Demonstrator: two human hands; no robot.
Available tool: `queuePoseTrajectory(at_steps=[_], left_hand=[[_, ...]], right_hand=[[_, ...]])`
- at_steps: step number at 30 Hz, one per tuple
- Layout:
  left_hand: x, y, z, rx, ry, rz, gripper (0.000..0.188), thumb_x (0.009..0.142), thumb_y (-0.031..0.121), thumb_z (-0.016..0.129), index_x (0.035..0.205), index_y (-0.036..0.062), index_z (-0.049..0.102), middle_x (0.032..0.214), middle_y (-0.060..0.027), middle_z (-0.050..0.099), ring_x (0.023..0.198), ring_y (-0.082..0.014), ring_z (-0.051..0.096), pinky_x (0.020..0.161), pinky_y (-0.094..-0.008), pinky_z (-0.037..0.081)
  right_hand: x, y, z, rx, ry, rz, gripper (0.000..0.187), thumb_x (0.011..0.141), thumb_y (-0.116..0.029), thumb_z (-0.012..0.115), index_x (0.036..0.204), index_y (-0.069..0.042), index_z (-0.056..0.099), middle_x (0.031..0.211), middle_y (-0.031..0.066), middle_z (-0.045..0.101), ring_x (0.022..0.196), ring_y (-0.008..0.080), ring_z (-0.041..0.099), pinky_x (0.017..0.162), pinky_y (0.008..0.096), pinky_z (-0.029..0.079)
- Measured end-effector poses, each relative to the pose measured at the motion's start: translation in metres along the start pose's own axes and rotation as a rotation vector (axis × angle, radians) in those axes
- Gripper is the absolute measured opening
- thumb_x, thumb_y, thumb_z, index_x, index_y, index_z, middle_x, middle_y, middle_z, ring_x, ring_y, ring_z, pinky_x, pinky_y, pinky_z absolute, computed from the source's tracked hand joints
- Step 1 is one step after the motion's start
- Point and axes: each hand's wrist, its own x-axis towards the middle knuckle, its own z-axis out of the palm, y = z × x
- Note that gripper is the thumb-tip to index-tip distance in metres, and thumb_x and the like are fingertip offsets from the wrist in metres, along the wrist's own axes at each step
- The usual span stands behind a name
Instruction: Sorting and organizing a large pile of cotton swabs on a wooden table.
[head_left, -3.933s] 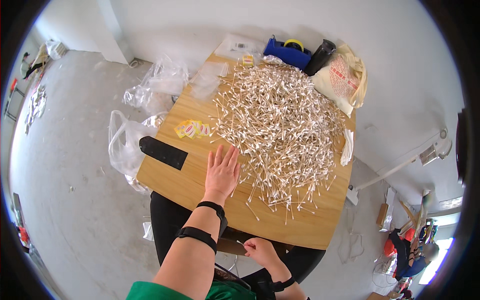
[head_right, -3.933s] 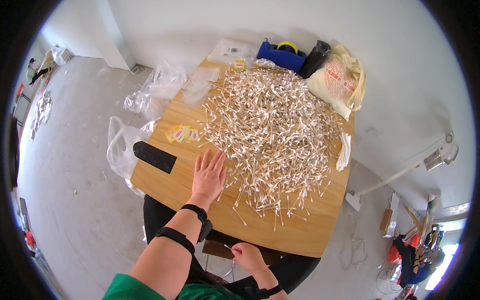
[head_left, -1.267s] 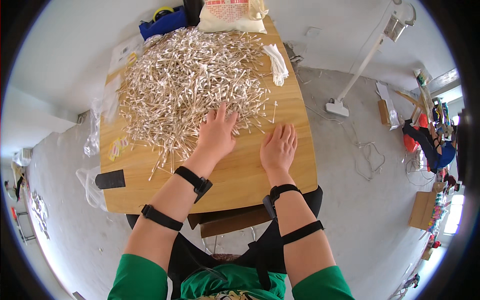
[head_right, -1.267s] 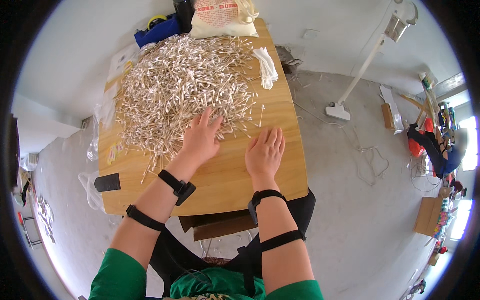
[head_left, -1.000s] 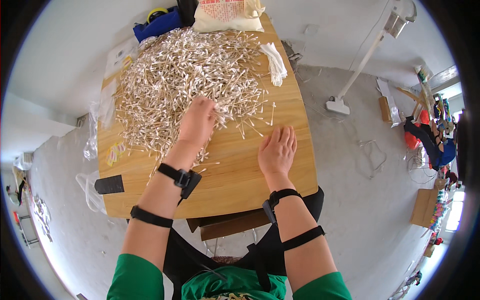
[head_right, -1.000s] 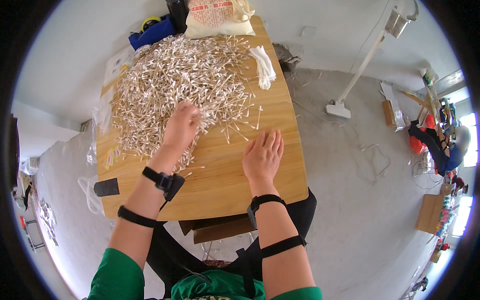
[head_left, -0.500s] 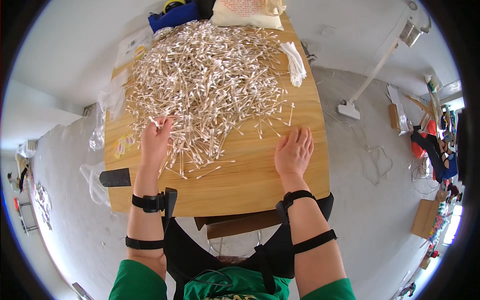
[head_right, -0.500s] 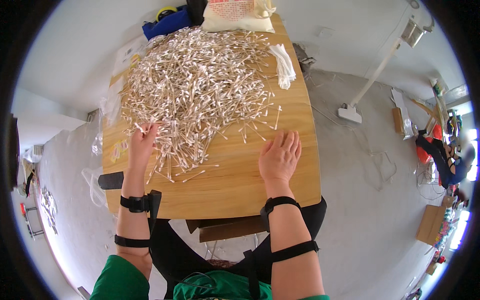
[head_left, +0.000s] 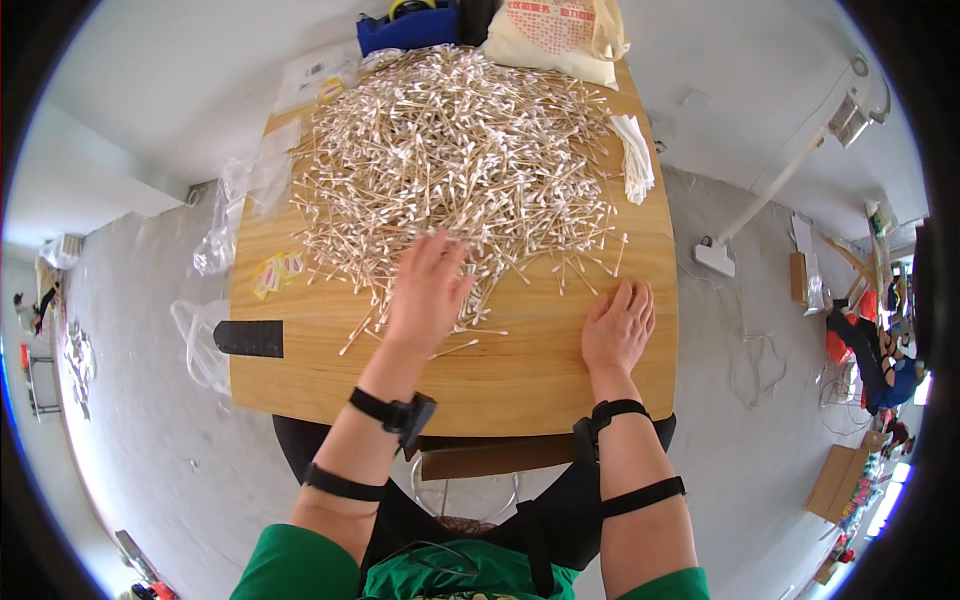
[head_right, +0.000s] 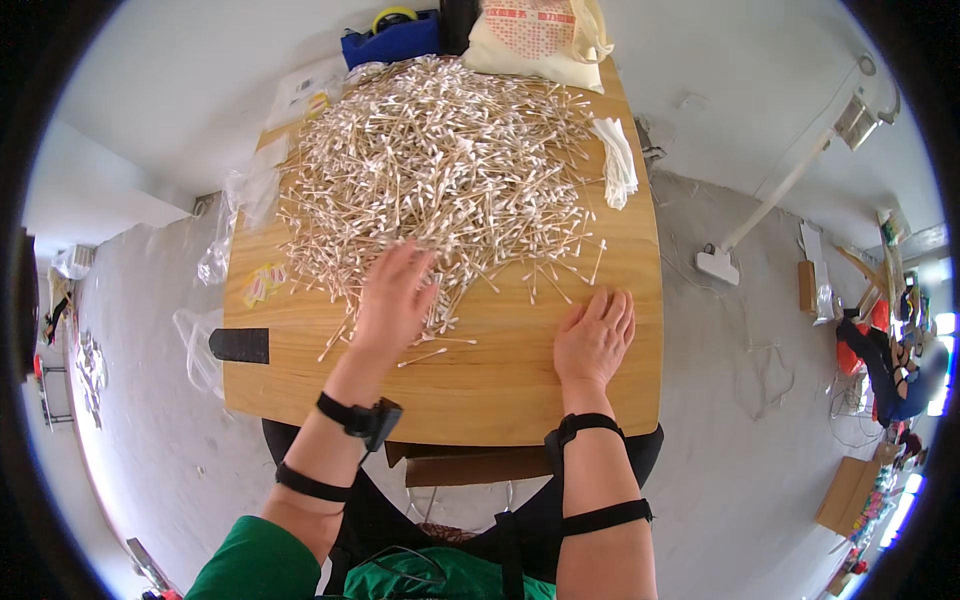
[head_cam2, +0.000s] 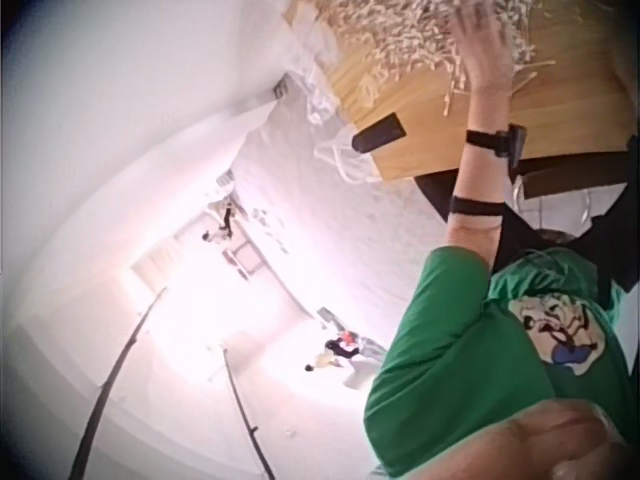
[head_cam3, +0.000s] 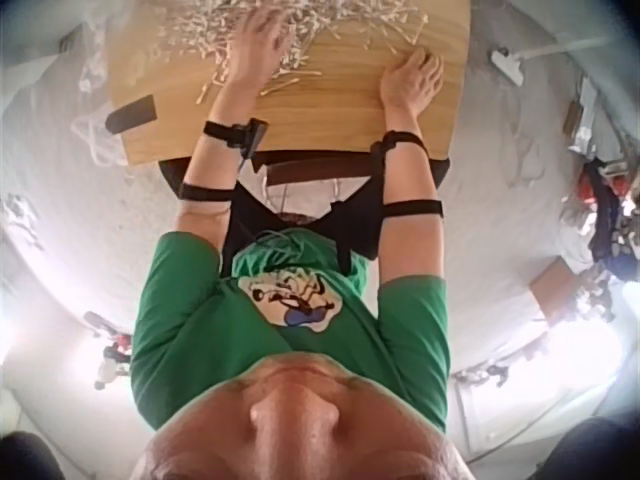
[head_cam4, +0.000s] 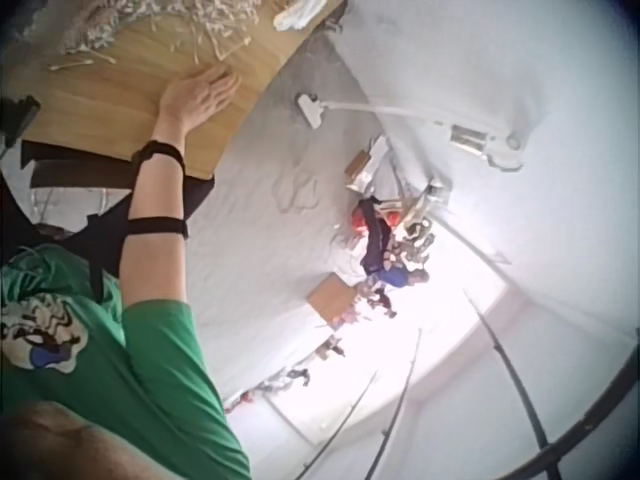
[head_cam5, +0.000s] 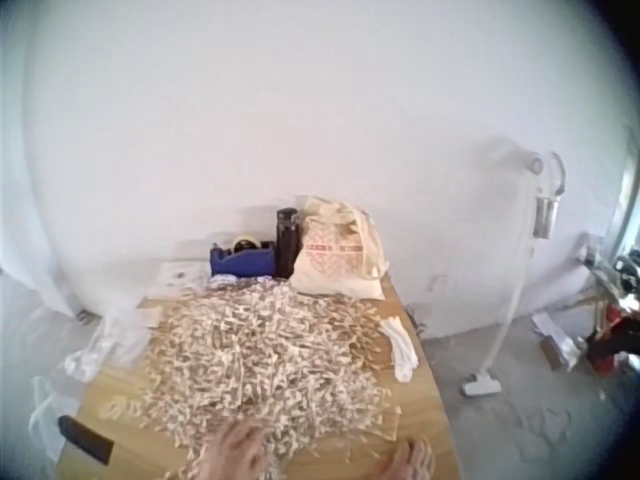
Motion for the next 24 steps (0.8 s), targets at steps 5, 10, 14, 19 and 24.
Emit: queuePoseTrajectory(at_steps=[5,10,14,19,24], left_hand=[[-0.004,0.047,0.034,0.092,-0.082,0.199,0.054,0.094,0.040,0.056,0.139,0.0134,0.048,0.153,-0.0112,0.032,0.142,-0.0361,0.026,0.116,-0.0538,0.021],[-0.022,0.065,0.032,0.043,-0.205,0.255,0.055,0.091,0.037,0.060,0.139,0.0127,0.049,0.151,-0.0085,0.036,0.143,-0.0330,0.025,0.117,-0.0521,0.021],[-0.049,0.055,0.012,-0.055,-0.236,0.293,0.047,0.088,0.029,0.063,0.130,0.0083,0.054,0.140,-0.0084,0.047,0.137,-0.0288,0.035,0.114,-0.0496,0.027],[-0.074,0.030,-0.011,-0.167,-0.262,0.307,0.037,0.086,0.017,0.062,0.121,0.0061,0.058,0.131,-0.0094,0.055,0.127,-0.0277,0.046,0.109,-0.0449,0.034],[-0.082,0.011,-0.021,-0.205,-0.157,-0.004,0.038,0.087,0.016,0.061,0.123,0.0076,0.058,0.133,-0.0091,0.054,0.128,-0.0299,0.045,0.107,-0.0456,0.036]], right_hand=[[-0.001,-0.004,0.000,-0.016,0.001,-0.011,0.041,0.091,-0.020,0.054,0.127,-0.003,0.046,0.133,0.0169,0.044,0.135,0.0340,0.035,0.112,0.0460,0.028],[0.000,-0.003,0.001,-0.024,-0.002,-0.012,0.040,0.092,-0.021,0.054,0.127,-0.003,0.046,0.133,0.0174,0.043,0.135,0.0342,0.034,0.112,0.0460,0.027],[0.000,-0.005,0.000,-0.022,-0.017,0.000,0.040,0.092,-0.021,0.054,0.127,-0.003,0.046,0.133,0.0179,0.043,0.134,0.0348,0.035,0.112,0.0461,0.027],[0.001,-0.003,0.002,-0.023,0.007,-0.010,0.040,0.092,-0.022,0.053,0.126,-0.002,0.047,0.132,0.0186,0.044,0.134,0.0355,0.036,0.111,0.0465,0.028],[0.000,-0.001,0.004,-0.054,0.017,-0.023,0.041,0.092,-0.022,0.053,0.127,-0.003,0.047,0.133,0.0180,0.045,0.133,0.0346,0.037,0.110,0.0462,0.030]])
